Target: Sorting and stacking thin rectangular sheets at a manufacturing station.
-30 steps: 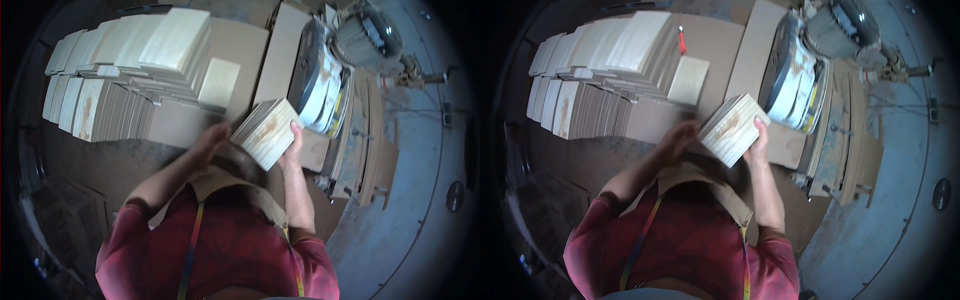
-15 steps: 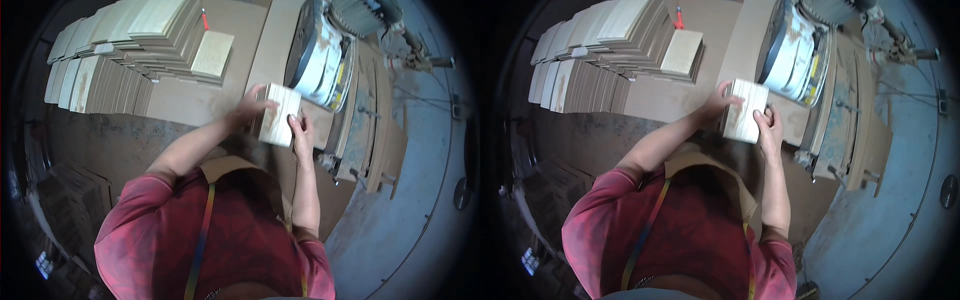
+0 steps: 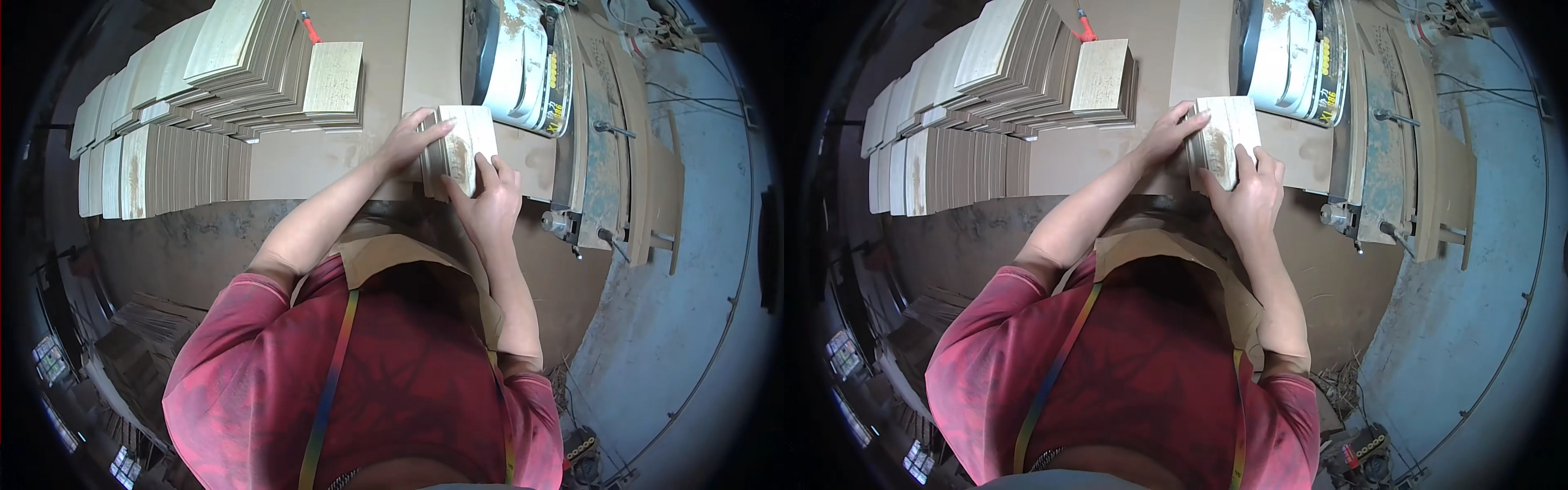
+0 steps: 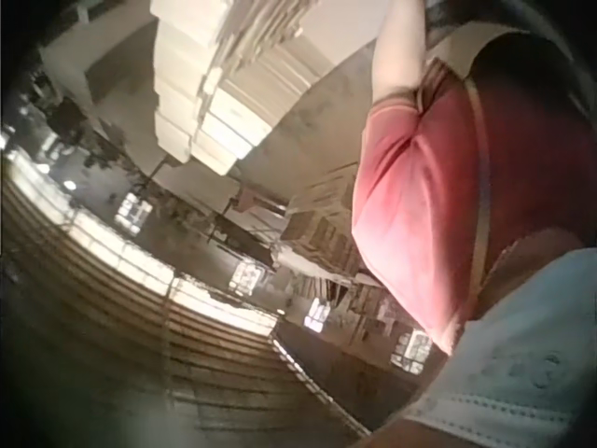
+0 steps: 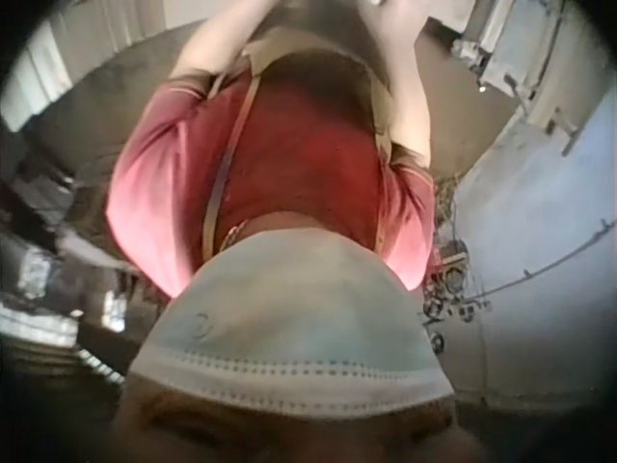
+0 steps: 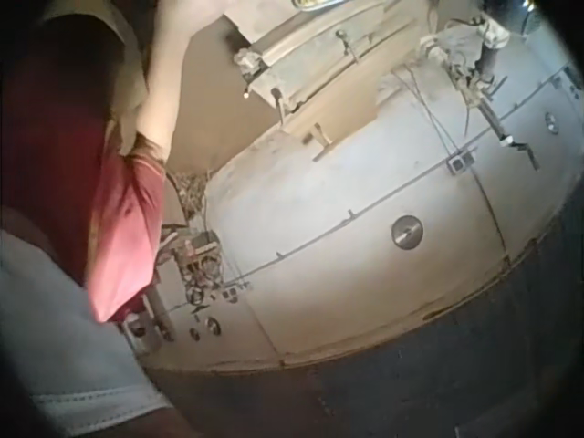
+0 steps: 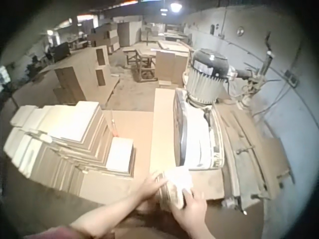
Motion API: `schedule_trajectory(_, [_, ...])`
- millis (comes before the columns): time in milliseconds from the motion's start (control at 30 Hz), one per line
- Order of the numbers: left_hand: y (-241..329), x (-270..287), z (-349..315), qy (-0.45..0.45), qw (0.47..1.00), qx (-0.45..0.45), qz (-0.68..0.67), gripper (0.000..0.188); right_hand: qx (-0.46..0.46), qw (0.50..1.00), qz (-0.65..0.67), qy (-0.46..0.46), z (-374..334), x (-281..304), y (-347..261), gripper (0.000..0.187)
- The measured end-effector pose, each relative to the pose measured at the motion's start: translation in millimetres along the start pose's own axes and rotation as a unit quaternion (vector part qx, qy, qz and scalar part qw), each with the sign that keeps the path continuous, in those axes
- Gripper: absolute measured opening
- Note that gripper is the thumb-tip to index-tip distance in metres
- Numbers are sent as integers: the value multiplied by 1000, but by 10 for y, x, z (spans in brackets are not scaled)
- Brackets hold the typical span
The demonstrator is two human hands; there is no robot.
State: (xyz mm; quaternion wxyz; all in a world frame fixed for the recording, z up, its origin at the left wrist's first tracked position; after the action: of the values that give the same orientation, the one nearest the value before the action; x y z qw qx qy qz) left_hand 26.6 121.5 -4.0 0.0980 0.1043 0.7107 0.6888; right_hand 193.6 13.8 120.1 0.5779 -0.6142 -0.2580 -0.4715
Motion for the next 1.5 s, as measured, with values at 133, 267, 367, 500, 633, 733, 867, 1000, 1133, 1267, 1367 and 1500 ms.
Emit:
schedule_trajectory(133, [77,8,9,-20,997,-12,-69,66,65,994,58,71,-103,44,27,54])
schedule_trajectory(267, [91,2,-3,-31,987,21,-154,62,107,979,99,142,-187,199,-35,45])
schedule_trajectory(367, [61,42,5,-53,978,37,-197,62,93,978,109,150,-211,282,-1,44])
schedule_trajectory(500, [88,171,-96,-94,977,67,-180,59,39,982,92,162,-277,320,401,41])
schedule_trajectory(633, [135,244,-138,-152,984,90,-4,52,-68,983,7,169,-308,53,1314,36])
schedule_trajectory(733, [263,278,-86,-90,996,13,14,55,-41,972,-87,214,-145,-326,1601,34])
schedule_trajectory(867, [442,168,-82,-40,999,21,5,51,-54,971,-90,214,454,-615,1632,39])
schedule_trajectory(1000, [469,64,-102,28,999,41,-3,44,-100,982,148,58,693,-328,1033,59])
schedule_trajectory(1133, [452,-18,-79,65,997,6,27,39,-8,999,51,-5,110,-178,22,72])
schedule_trajectory(1267, [300,20,-104,44,995,75,-45,38,10,993,80,83,-164,131,301,70])
schedule_trajectory(1367, [201,183,-73,21,998,35,-43,38,-87,990,59,99,-277,62,1116,67])
schedule_trajectory(1500, [286,221,-93,-2,998,13,-61,36,-57,979,-58,185,-122,-401,1632,57])
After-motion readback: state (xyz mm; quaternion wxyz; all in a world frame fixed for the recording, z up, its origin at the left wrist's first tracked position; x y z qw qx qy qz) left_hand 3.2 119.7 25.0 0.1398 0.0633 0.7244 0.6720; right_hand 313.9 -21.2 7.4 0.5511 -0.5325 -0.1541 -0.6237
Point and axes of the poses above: each hand's wrist, its own z-axis towards the middle knuckle, its own x-axis out of the back of the hand, y = z × x, the point moved 8 cm from there along z, towards the middle knuckle, and after that the axes turned 14 degrees about -x, right-handed, at the moved point
